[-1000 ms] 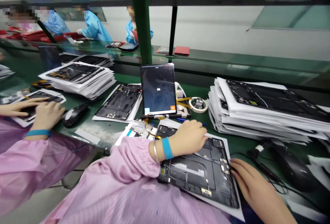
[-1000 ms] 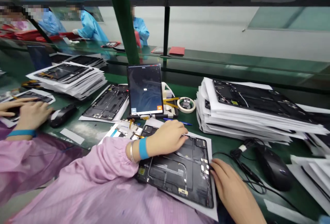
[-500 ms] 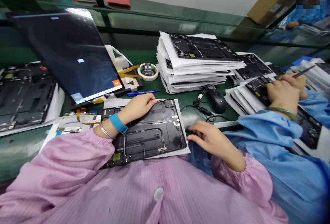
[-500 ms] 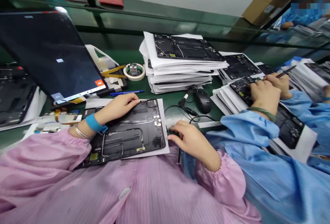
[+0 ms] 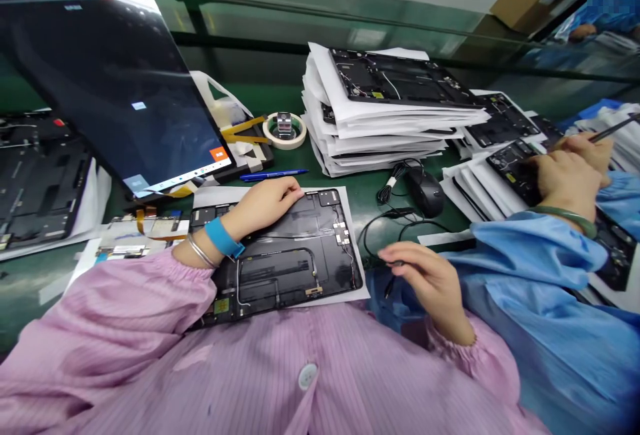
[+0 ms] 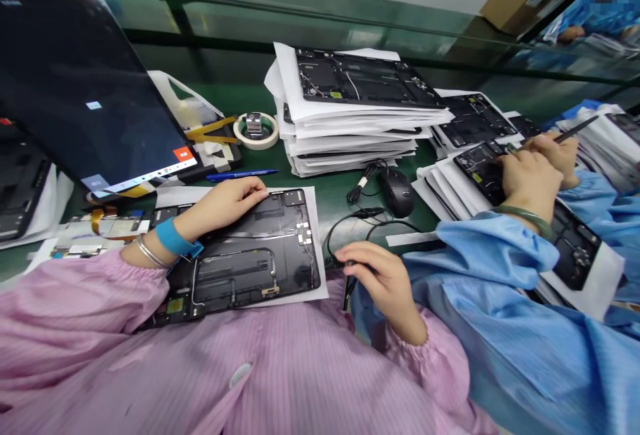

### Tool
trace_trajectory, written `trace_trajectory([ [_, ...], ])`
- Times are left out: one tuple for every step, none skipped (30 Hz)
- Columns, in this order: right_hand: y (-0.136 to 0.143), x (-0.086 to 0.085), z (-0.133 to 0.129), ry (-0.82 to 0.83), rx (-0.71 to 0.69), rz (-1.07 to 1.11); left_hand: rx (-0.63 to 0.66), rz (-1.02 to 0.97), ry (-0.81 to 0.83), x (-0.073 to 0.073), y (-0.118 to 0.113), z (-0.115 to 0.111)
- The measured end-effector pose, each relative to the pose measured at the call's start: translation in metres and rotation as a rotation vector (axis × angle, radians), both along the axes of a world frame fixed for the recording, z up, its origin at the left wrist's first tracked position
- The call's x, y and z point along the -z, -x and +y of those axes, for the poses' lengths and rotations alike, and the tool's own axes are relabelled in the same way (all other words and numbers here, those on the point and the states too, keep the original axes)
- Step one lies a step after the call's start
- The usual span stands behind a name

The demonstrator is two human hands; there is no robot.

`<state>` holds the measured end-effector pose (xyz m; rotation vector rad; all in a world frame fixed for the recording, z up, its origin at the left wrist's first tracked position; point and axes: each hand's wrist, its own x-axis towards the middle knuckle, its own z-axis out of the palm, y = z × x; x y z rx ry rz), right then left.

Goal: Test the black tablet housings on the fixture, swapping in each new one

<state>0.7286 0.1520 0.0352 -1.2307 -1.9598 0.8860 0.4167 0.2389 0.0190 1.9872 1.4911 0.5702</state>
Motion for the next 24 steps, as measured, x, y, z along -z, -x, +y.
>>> trace_trajectory([
  [0.007, -0.001, 0.004, 0.082, 0.055, 0.051, 0.000, -0.002, -0.001, 0.000, 0.000, 0.000],
  [0.015, -0.001, 0.008, 0.164, 0.102, 0.086, 0.000, -0.005, -0.001, 0.000, 0.000, 0.000],
  [0.024, 0.000, 0.013, 0.229, 0.133, 0.101, 0.000, -0.007, 0.002, 0.000, 0.000, 0.000],
  [0.032, 0.001, 0.018, 0.273, 0.146, 0.092, 0.000, -0.010, 0.007, 0.000, 0.000, 0.000],
  [0.040, 0.004, 0.023, 0.290, 0.143, 0.071, -0.001, -0.014, 0.013, 0.000, 0.000, 0.000],
  [0.046, 0.007, 0.027, 0.294, 0.131, 0.049, 0.000, -0.017, 0.017, 0.001, 0.001, 0.000],
  [0.051, 0.009, 0.031, 0.296, 0.117, 0.039, 0.001, -0.020, 0.018, 0.001, 0.001, 0.000],
  [0.053, 0.012, 0.034, 0.308, 0.101, 0.045, 0.004, -0.021, 0.017, 0.001, 0.001, 0.000],
  [0.054, 0.014, 0.035, 0.327, 0.094, 0.067, 0.007, -0.019, 0.013, 0.002, 0.002, 0.000],
  [0.053, 0.016, 0.036, 0.346, 0.099, 0.101, 0.009, -0.015, 0.010, 0.002, 0.002, 0.000],
  [0.051, 0.017, 0.037, 0.362, 0.113, 0.133, 0.011, -0.009, 0.007, 0.002, 0.002, 0.000],
  [0.049, 0.018, 0.037, 0.375, 0.128, 0.156, 0.013, -0.004, 0.006, 0.003, 0.002, 0.000],
  [0.047, 0.019, 0.037, 0.386, 0.135, 0.169, 0.015, 0.000, 0.007, 0.003, 0.002, 0.000],
  [0.046, 0.019, 0.037, 0.397, 0.126, 0.171, 0.015, 0.003, 0.007, 0.003, 0.002, 0.000],
  [0.046, 0.018, 0.037, 0.404, 0.105, 0.161, 0.014, 0.006, 0.006, 0.003, 0.002, 0.000],
  [0.046, 0.017, 0.036, 0.400, 0.080, 0.130, 0.012, 0.009, 0.005, 0.003, 0.001, 0.000],
  [0.047, 0.016, 0.035, 0.373, 0.063, 0.068, 0.009, 0.012, 0.006, 0.002, 0.001, 0.000],
  [0.050, 0.014, 0.034, 0.316, 0.060, -0.027, 0.006, 0.013, 0.008, 0.002, 0.001, 0.000],
  [0.053, 0.012, 0.032, 0.233, 0.069, -0.152, 0.004, 0.011, 0.012, 0.002, 0.000, 0.000],
  [0.057, 0.010, 0.030, 0.132, 0.082, -0.295, 0.003, 0.005, 0.015, 0.002, 0.000, 0.000],
  [0.062, 0.008, 0.027, 0.032, 0.092, -0.437, 0.003, -0.004, 0.017, 0.001, 0.000, 0.001],
  [0.067, 0.007, 0.023, -0.053, 0.091, -0.561, 0.002, -0.016, 0.015, 0.001, 0.000, 0.001],
  [0.072, 0.005, 0.020, -0.110, 0.077, -0.656, -0.001, -0.029, 0.012, 0.001, 0.000, 0.001],
  [0.075, 0.004, 0.017, -0.135, 0.052, -0.721, -0.004, -0.041, 0.009, 0.001, -0.001, 0.001],
])
